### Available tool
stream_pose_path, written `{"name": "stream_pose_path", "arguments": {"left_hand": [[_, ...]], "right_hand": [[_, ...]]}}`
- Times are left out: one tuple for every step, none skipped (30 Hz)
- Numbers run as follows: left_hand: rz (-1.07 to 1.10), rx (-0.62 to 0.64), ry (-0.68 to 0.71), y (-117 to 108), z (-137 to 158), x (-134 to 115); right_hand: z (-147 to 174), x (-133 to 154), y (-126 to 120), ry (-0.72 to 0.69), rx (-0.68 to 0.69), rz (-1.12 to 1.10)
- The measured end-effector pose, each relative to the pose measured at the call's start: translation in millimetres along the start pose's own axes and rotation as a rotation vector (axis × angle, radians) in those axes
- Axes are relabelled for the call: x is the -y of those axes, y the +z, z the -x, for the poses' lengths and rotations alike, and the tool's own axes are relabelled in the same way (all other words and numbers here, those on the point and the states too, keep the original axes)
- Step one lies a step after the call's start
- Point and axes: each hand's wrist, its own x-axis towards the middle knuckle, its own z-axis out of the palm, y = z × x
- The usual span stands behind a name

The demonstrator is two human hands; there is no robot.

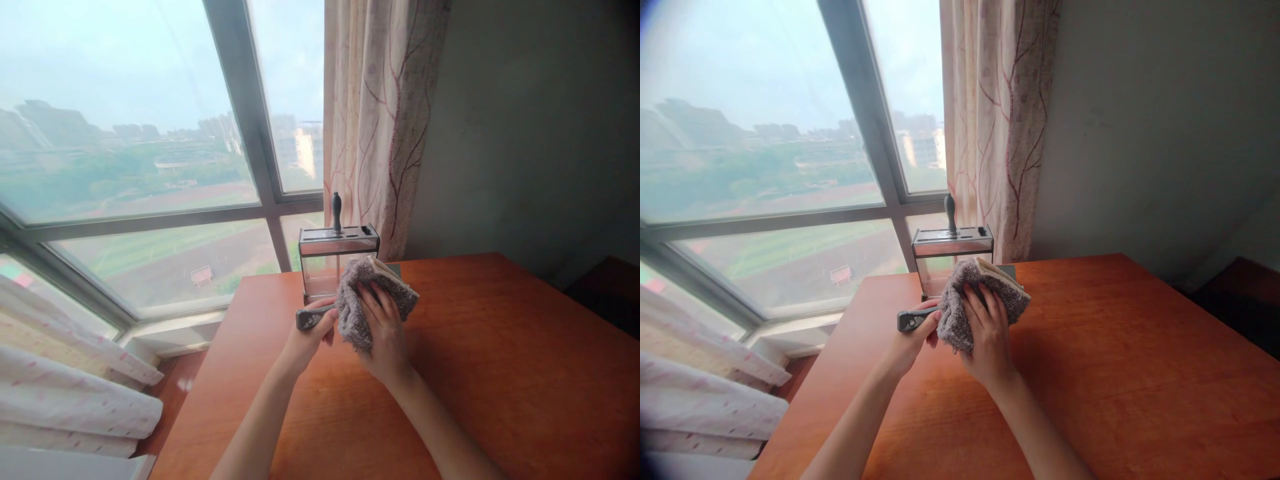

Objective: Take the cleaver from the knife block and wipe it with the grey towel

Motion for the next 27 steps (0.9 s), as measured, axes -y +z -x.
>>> {"name": "stream_pose_path", "arguments": {"left_hand": [[-0.012, 0.025, -0.007, 1, 1, 0], [-0.016, 0.052, -0.011, 1, 1, 0], [-0.020, 0.078, -0.012, 2, 2, 0], [-0.023, 0.100, -0.013, 3, 2, 0], [-0.027, 0.117, -0.013, 3, 3, 1], [-0.029, 0.130, -0.015, 3, 3, 1], [-0.029, 0.140, -0.017, 4, 2, 1], [-0.027, 0.141, -0.017, 5, 2, 1], [-0.024, 0.132, -0.018, 5, 1, 2], [-0.019, 0.115, -0.017, 6, 1, 2], [-0.014, 0.091, -0.016, 7, 0, 2], [-0.010, 0.063, -0.016, 8, -1, 2], [-0.007, 0.038, -0.015, 9, -2, 2], [-0.004, 0.020, -0.013, 9, -3, 2], [-0.002, 0.012, -0.012, 9, -3, 2], [0.001, 0.007, -0.013, 9, -4, 3], [0.002, 0.004, -0.017, 9, -4, 4], [0.002, 0.001, -0.021, 9, -4, 5], [0.003, 0.002, -0.024, 9, -4, 5], [0.003, 0.006, -0.022, 9, -3, 6], [0.002, 0.016, -0.015, 9, -2, 6], [0.000, 0.028, -0.003, 8, -2, 5], [-0.003, 0.040, 0.012, 7, -1, 4], [-0.005, 0.048, 0.025, 6, 0, 3], [-0.005, 0.053, 0.035, 5, 1, 1], [-0.002, 0.056, 0.041, 3, 1, 0], [0.004, 0.058, 0.045, 2, 1, -2]], "right_hand": [[0, -1, -1, 0.008, -0.009, 0.003], [-1, -2, -1, 0.019, -0.021, 0.005], [-1, -3, -2, 0.032, -0.032, 0.007], [-2, -4, -2, 0.046, -0.041, 0.006], [-2, -5, -2, 0.058, -0.048, 0.003], [-3, -5, -2, 0.068, -0.051, -0.001], [-3, -6, -2, 0.074, -0.050, -0.005], [-3, -5, -1, 0.077, -0.044, -0.009], [-2, -5, 0, 0.075, -0.036, -0.014], [-2, -5, 2, 0.070, -0.028, -0.018], [-1, -4, 4, 0.064, -0.018, -0.023], [-1, -3, 7, 0.057, -0.007, -0.030], [0, -2, 9, 0.052, 0.002, -0.038], [1, -1, 10, 0.050, 0.008, -0.046], [1, 0, 12, 0.051, 0.012, -0.055], [1, 1, 12, 0.054, 0.015, -0.064], [2, 1, 12, 0.055, 0.013, -0.073], [1, 1, 12, 0.057, 0.009, -0.080], [1, 0, 11, 0.062, 0.002, -0.084], [0, -1, 9, 0.070, -0.008, -0.083], [-1, -4, 8, 0.084, -0.021, -0.079], [-2, -8, 7, 0.105, -0.037, -0.070], [-3, -13, 6, 0.132, -0.055, -0.059], [-4, -19, 5, 0.163, -0.075, -0.045], [-4, -27, 5, 0.192, -0.100, -0.031], [-4, -35, 5, 0.223, -0.136, -0.013], [-4, -44, 5, 0.237, -0.170, 0.003]]}}
